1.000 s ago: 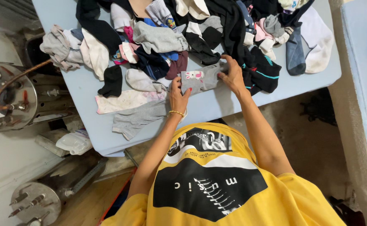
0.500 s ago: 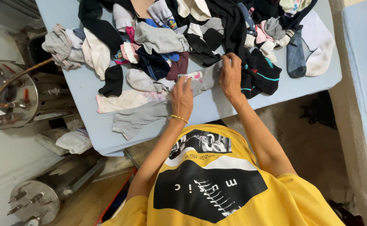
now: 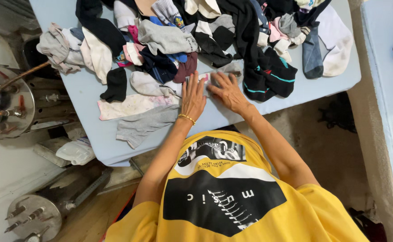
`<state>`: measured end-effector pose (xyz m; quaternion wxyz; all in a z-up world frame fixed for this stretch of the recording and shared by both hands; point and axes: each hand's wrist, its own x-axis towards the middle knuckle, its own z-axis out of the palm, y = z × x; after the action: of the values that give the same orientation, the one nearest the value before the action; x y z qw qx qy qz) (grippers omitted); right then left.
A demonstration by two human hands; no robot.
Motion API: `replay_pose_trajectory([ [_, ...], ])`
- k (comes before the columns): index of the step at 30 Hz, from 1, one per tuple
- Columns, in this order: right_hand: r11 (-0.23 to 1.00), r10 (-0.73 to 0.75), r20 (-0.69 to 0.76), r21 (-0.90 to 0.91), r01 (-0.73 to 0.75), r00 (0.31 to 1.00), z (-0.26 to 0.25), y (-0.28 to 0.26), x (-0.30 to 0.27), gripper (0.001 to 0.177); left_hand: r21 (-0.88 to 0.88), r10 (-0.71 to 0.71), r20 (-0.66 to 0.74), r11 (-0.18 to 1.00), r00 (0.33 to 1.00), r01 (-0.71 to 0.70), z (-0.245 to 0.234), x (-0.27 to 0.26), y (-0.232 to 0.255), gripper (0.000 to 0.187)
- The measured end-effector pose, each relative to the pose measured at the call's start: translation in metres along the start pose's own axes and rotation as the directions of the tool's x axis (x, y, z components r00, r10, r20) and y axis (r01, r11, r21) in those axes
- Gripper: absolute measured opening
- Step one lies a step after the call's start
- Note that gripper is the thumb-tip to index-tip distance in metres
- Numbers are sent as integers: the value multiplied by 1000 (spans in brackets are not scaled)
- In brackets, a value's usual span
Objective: The person sorts through a pile of socks on a table, picking up individual socks, pairing them, and folding or rolling them together before setting them aside.
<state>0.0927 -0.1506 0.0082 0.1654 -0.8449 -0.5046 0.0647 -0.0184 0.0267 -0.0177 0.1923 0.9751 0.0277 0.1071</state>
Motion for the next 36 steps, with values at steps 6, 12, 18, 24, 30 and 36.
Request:
replay_pose_trajectory([
  [6,676,313,-186,732,-81,931,42,44,16,18,-151,267,-190,943,945,-297,4,-25,0,29],
  [12,-153,742,160,986,-67,651,44,81,12,8,48,292,73,954,954,-296,26,18,7,72],
  [18,-154,730,152,987,-56,666,26,60,10,13,-55,194,268,981,944,-186,32,23,0,93],
  [24,508,498,-168,852,-129,850,18,31,12,30,-58,142,170,989,975,-134,36,6,-1,95],
  [30,945,106,-204,324,-35,973,15,4,-2,30,-191,-27,345,976,938,99,35,2,-6,60],
  [36,713,597,-233,592,-375,767,14,23,2,25,-167,-113,346,970,932,179,25,-2,-6,54],
])
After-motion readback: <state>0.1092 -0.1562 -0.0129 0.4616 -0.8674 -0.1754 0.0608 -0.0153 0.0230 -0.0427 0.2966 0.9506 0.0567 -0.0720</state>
